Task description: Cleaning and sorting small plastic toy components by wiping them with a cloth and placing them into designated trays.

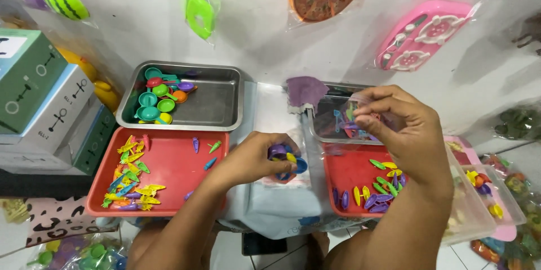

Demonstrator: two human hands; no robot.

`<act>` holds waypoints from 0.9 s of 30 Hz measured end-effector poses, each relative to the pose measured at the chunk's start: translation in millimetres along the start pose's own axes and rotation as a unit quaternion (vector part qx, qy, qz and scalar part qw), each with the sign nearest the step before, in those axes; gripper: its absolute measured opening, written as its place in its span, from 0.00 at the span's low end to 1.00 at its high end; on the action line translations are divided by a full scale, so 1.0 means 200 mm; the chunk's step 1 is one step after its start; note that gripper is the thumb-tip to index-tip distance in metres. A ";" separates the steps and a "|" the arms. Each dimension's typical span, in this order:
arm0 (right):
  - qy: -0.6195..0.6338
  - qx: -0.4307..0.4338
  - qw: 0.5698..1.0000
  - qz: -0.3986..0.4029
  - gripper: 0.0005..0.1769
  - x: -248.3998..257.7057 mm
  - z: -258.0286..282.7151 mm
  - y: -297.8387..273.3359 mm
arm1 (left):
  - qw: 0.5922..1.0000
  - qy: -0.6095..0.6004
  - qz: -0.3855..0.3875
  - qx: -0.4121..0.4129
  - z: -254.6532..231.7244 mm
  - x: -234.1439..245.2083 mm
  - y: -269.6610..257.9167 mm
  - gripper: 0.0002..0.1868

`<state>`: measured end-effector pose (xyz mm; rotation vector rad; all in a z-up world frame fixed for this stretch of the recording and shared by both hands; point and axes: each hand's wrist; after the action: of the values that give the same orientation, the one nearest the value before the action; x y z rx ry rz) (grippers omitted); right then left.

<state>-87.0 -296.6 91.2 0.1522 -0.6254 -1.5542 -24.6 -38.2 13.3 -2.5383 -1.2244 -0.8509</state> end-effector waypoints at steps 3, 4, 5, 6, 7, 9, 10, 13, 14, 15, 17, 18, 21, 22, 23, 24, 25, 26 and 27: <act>0.043 0.010 0.999 -0.006 0.06 -0.01 -0.06 0.02 | 1.000 0.015 -0.004 0.013 0.00 0.00 0.00 0.15; 0.043 0.010 0.999 -0.006 0.06 -0.02 -0.08 0.04 | 1.000 0.015 -0.005 0.014 0.00 0.00 0.00 0.15; 0.071 0.024 0.997 -0.013 0.18 -0.03 -0.10 0.05 | 1.000 -0.003 -0.013 -0.008 0.00 0.00 0.00 0.14; 0.099 0.039 0.994 -0.020 0.32 -0.04 -0.11 0.07 | 0.999 -0.022 -0.022 -0.029 0.00 0.00 0.00 0.13; 0.099 0.039 0.994 -0.019 0.32 -0.05 -0.13 0.08 | 0.999 -0.022 -0.023 -0.029 0.00 0.01 0.00 0.13; 0.167 0.019 0.981 -0.092 0.66 -0.07 -0.15 0.12 | 0.997 -0.052 -0.050 -0.026 0.01 0.01 0.00 0.12; 0.168 0.020 0.982 -0.090 0.66 -0.06 -0.20 0.12 | 0.997 -0.052 -0.052 -0.026 0.02 0.02 0.00 0.12; 0.217 -0.118 0.969 0.020 0.49 -0.07 -0.31 0.10 | 0.990 -0.086 -0.099 -0.051 0.04 0.03 0.00 0.11; 0.165 -0.124 0.978 0.032 0.35 -0.11 -0.32 0.09 | 0.990 -0.088 -0.106 -0.025 0.05 0.03 0.00 0.14; 0.111 -0.130 0.984 0.044 0.22 -0.15 -0.33 0.07 | 0.990 -0.090 -0.112 0.000 0.06 0.04 0.00 0.16; 0.116 -0.089 0.989 0.013 0.13 -0.17 -0.39 0.09 | 0.988 -0.099 -0.120 -0.004 0.07 0.06 -0.01 0.17; 0.120 -0.047 0.992 -0.017 0.06 -0.18 -0.42 0.11 | 0.986 -0.107 -0.130 -0.008 0.07 0.07 -0.01 0.17; 0.113 -0.020 0.990 -0.075 0.06 -0.22 -0.40 0.13 | 0.980 -0.133 -0.144 -0.024 0.06 0.09 -0.02 0.17; 0.113 -0.019 0.991 -0.074 0.06 -0.23 -0.40 0.13 | 0.980 -0.133 -0.146 -0.024 0.06 0.08 -0.02 0.17; 0.125 -0.016 0.989 -0.083 0.07 -0.24 -0.41 0.13 | 0.979 -0.139 -0.148 -0.026 0.07 0.08 -0.02 0.18; 0.138 -0.013 0.986 -0.092 0.08 -0.25 -0.42 0.14 | 0.978 -0.145 -0.149 -0.028 0.07 0.07 -0.02 0.18; 0.138 -0.013 0.986 -0.091 0.08 -0.25 -0.43 0.14 | 0.978 -0.145 -0.150 -0.028 0.07 0.07 -0.02 0.18; 0.148 -0.007 0.986 -0.077 0.08 -0.25 -0.44 0.14 | 0.980 -0.130 -0.150 -0.027 0.08 0.07 -0.02 0.18; 0.158 -0.001 0.985 -0.063 0.08 -0.25 -0.45 0.14 | 0.982 -0.114 -0.149 -0.026 0.09 0.07 -0.03 0.18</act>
<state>-14.9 -273.5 15.7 0.4349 -0.3700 -1.6082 -14.6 -18.8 7.2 -2.5896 -1.7085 -0.6655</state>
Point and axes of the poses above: each hand's wrist, its own y-axis towards the middle knuckle, its own x-axis out of the back of the hand, z = x × y, and after that the axes turned 7 degrees about y, right-handed
